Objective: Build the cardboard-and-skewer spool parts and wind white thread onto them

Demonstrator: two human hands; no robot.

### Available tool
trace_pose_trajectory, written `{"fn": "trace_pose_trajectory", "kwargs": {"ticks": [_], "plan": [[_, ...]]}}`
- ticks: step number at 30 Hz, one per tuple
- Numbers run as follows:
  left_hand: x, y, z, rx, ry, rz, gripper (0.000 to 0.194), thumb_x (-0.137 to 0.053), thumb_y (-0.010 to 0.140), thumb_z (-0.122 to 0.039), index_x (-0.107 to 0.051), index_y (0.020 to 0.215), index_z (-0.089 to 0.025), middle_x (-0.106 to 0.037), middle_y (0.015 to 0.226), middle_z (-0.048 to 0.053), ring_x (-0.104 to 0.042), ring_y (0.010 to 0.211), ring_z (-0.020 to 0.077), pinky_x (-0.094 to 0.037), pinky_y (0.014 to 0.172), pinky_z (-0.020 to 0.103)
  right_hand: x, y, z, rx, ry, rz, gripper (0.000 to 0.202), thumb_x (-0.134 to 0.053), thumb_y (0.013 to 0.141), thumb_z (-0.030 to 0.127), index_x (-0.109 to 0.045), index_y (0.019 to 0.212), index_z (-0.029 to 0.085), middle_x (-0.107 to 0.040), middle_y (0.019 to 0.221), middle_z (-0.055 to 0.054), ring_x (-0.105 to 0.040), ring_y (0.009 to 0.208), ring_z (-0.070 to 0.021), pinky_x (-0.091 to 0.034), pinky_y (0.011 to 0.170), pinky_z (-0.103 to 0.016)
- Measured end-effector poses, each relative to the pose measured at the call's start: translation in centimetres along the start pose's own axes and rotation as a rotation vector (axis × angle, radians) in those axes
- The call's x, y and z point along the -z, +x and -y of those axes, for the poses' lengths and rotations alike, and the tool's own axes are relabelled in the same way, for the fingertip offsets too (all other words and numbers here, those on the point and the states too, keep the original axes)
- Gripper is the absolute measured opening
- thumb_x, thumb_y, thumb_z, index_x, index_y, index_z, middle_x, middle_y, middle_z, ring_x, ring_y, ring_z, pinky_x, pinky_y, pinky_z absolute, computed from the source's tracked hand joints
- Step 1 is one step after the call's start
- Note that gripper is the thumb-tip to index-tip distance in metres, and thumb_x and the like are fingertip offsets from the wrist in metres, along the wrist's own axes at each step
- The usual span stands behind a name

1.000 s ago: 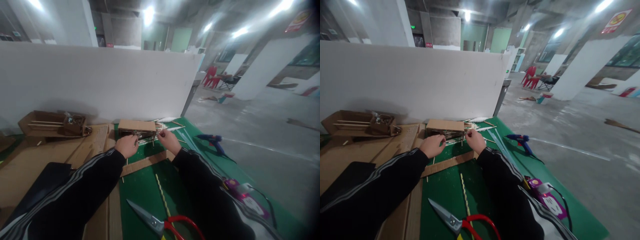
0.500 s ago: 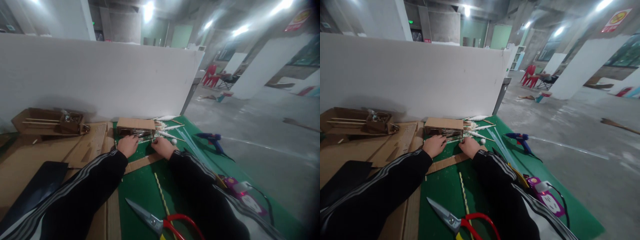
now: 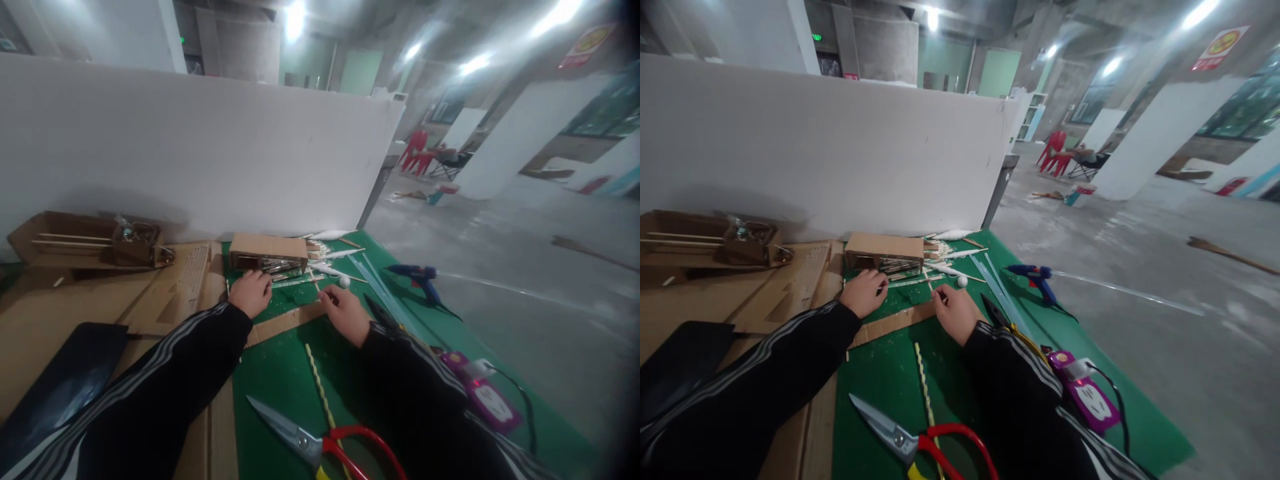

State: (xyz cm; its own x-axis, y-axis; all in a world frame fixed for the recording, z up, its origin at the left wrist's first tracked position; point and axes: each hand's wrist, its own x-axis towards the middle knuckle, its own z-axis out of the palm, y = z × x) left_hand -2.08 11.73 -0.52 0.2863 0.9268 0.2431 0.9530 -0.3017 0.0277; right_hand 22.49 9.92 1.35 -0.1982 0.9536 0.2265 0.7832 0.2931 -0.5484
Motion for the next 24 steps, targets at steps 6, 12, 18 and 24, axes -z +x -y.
{"fn": "trace_pose_trajectory", "kwargs": {"ticks": [6, 12, 18, 24], "plan": [[-0.4, 0.1, 0.2, 0.005, -0.010, -0.004, 0.028, -0.056, 0.093, -0.030, -0.058, 0.118, -0.018, -0.060, 0.121, 0.009, -0.062, 0.100, 0.0216, -0.054, 0.085, 0.042, -0.6, 0.1, -0.5, -0.007, 0.051, -0.041, 0.030, -0.042, 0.091, 0.036, -0.064, 0.081, 0.018, -0.062, 0.061, -0.001, -0.055, 0.058, -0.0157, -0.036, 0.055, -0.025], [0.2, 0.3, -0.2, -0.068, -0.049, -0.038, 0.029, -0.057, 0.093, -0.031, -0.058, 0.119, -0.018, -0.060, 0.122, 0.009, -0.061, 0.103, 0.0226, -0.053, 0.087, 0.044, -0.4, 0.0, 0.6, -0.011, 0.077, -0.056, 0.031, -0.041, 0.091, 0.037, -0.064, 0.081, 0.018, -0.060, 0.062, -0.001, -0.054, 0.058, -0.0159, -0.035, 0.053, -0.025], [0.5, 0.5, -0.8, -0.175, -0.098, -0.048, 0.029, -0.057, 0.092, -0.030, -0.058, 0.118, -0.018, -0.060, 0.121, 0.009, -0.061, 0.104, 0.0230, -0.051, 0.088, 0.045, 0.2, 0.0, 1.2, 0.000, 0.062, -0.043, 0.030, -0.045, 0.091, 0.036, -0.067, 0.080, 0.019, -0.061, 0.062, -0.001, -0.054, 0.058, -0.0159, -0.034, 0.055, -0.025], [0.0, 0.7, -0.7, -0.170, -0.104, -0.081, 0.027, -0.057, 0.092, -0.031, -0.059, 0.116, -0.017, -0.061, 0.118, 0.009, -0.062, 0.102, 0.0223, -0.052, 0.087, 0.044, 0.0, -0.1, 1.0, 0.002, 0.062, -0.045, 0.031, -0.044, 0.092, 0.034, -0.067, 0.079, 0.018, -0.062, 0.062, -0.001, -0.054, 0.056, -0.0150, -0.034, 0.054, -0.025]]}}
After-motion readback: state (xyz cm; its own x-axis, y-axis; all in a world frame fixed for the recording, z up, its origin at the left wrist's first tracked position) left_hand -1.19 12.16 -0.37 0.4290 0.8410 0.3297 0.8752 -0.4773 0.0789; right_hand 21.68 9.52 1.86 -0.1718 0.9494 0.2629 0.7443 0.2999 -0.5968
